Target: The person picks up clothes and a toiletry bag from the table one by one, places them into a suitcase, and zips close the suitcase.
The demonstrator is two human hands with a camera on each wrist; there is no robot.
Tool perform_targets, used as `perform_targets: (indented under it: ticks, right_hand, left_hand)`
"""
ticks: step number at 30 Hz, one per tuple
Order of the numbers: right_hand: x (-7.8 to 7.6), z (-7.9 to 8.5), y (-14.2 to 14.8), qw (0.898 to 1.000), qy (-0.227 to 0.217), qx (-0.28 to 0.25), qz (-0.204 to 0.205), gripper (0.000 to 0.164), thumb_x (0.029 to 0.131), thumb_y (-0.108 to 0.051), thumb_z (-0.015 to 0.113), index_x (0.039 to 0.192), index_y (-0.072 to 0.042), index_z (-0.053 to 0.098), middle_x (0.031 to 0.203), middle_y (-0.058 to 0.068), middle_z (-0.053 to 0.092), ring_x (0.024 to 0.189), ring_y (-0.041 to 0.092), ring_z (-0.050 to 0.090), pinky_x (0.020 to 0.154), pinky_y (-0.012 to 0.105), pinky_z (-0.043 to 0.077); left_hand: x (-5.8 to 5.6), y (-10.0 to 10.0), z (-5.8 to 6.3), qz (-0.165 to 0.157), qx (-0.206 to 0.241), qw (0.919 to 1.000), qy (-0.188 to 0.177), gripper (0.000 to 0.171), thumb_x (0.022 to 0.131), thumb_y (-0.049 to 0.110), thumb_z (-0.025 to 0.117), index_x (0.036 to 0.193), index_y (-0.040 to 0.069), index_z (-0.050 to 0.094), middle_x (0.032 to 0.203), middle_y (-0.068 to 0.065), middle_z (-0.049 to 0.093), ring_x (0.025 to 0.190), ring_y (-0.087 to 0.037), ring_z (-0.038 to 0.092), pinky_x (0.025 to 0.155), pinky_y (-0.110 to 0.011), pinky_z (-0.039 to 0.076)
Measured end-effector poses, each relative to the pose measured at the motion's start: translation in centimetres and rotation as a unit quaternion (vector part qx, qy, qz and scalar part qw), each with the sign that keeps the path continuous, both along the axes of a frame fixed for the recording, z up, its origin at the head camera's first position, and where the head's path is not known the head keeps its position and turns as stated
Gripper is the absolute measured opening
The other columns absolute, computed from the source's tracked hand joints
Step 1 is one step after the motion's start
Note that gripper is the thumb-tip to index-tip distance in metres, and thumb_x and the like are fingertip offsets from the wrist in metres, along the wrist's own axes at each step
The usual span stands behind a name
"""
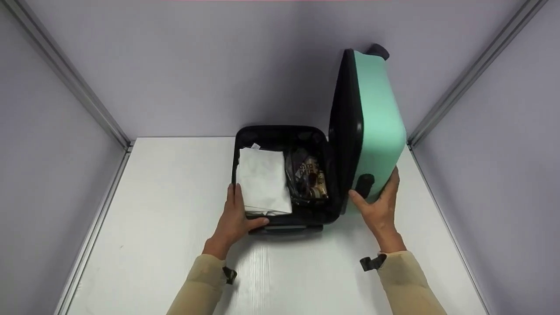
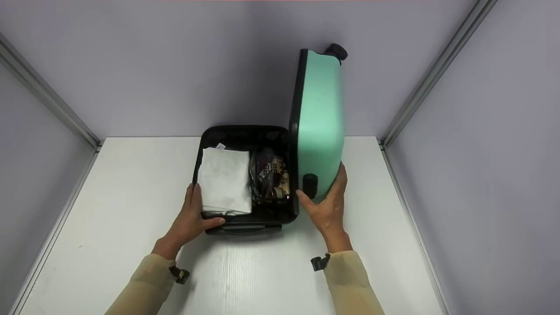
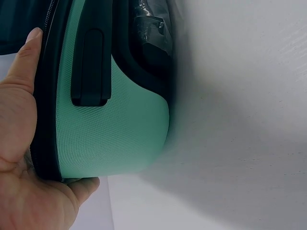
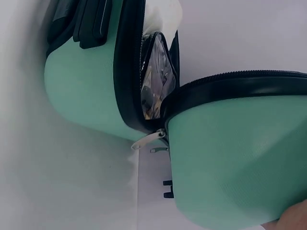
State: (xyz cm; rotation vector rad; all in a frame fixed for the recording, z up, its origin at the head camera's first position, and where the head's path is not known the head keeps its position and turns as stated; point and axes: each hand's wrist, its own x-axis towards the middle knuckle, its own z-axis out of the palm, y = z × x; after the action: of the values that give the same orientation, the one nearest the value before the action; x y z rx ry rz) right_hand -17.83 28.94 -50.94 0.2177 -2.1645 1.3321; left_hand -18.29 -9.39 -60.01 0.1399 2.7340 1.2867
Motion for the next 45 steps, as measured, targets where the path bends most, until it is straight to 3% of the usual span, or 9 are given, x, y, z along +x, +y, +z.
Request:
perform_targets:
  ticks: [8, 16, 27, 37, 41, 45]
  right_hand:
    - [-0.2, 0.3, -1.0, 0.999, -0.003, 0.042, 0.012, 0.119, 0.077, -0.020, 0.088, 0.168, -0.014, 0.012, 0.172, 0.008, 0.023, 0.151, 0.029, 0.031, 0.122, 0.061, 0.027]
    - [-1.0, 0.6, -2.5, 0.991, 0.027, 0.121, 0.040, 0.120, 0.072, -0.028, 0.093, 0.167, -0.015, 0.020, 0.167, 0.010, 0.033, 0.144, 0.031, 0.041, 0.112, 0.062, 0.038]
    - [-1.7, -0.1, -3.9, 0.963, 0.125, 0.232, 0.054, 0.112, 0.078, -0.044, 0.091, 0.164, -0.007, 0.030, 0.164, 0.018, 0.039, 0.147, 0.039, 0.042, 0.116, 0.059, 0.038]
    - [-2.0, -0.9, -5.0, 0.941, 0.180, 0.285, 0.040, 0.099, 0.088, -0.062, 0.076, 0.157, 0.000, 0.041, 0.160, 0.019, 0.047, 0.147, 0.035, 0.046, 0.117, 0.064, 0.034]
    - [-2.0, -1.1, -5.4, 0.937, 0.180, 0.297, 0.036, 0.099, 0.088, -0.062, 0.076, 0.157, 0.001, 0.043, 0.161, 0.016, 0.048, 0.150, 0.032, 0.044, 0.116, 0.065, 0.034]
    - [-1.8, -1.2, -5.8, 0.934, 0.163, 0.315, 0.043, 0.103, 0.081, -0.053, 0.087, 0.158, -0.001, 0.042, 0.163, 0.013, 0.046, 0.153, 0.030, 0.040, 0.118, 0.066, 0.031]
  left_hand:
    - [-0.2, 0.0, -0.2, 0.007, 0.017, 0.9998, 0.010, 0.140, 0.081, 0.055, 0.089, 0.169, 0.006, -0.008, 0.176, -0.021, -0.013, 0.164, -0.040, 0.002, 0.128, -0.057, 0.024]
    - [0.0, -0.6, -0.5, 0.006, 0.053, 0.9986, 0.004, 0.140, 0.083, 0.050, 0.089, 0.168, 0.010, -0.014, 0.176, -0.017, -0.017, 0.164, -0.035, -0.004, 0.130, -0.055, 0.017]
    - [-0.2, -0.6, -0.7, 0.012, 0.048, 0.9987, 0.008, 0.140, 0.083, 0.053, 0.088, 0.169, 0.009, -0.013, 0.177, -0.017, -0.015, 0.164, -0.034, -0.002, 0.130, -0.054, 0.018]
    - [-0.2, -0.4, -0.8, 0.011, 0.063, 0.9979, 0.012, 0.140, 0.082, 0.050, 0.090, 0.169, 0.010, -0.012, 0.177, -0.015, -0.013, 0.165, -0.033, 0.000, 0.131, -0.053, 0.017]
    - [-0.3, -0.2, -0.7, 0.010, 0.071, 0.9972, 0.017, 0.140, 0.082, 0.047, 0.091, 0.169, 0.008, -0.012, 0.177, -0.015, -0.012, 0.165, -0.033, 0.000, 0.131, -0.052, 0.018]
    - [-0.3, -0.2, -0.7, 0.011, 0.079, 0.9966, 0.022, 0.144, 0.079, 0.050, 0.093, 0.168, 0.007, -0.012, 0.177, -0.016, -0.010, 0.165, -0.032, 0.002, 0.130, -0.051, 0.019]
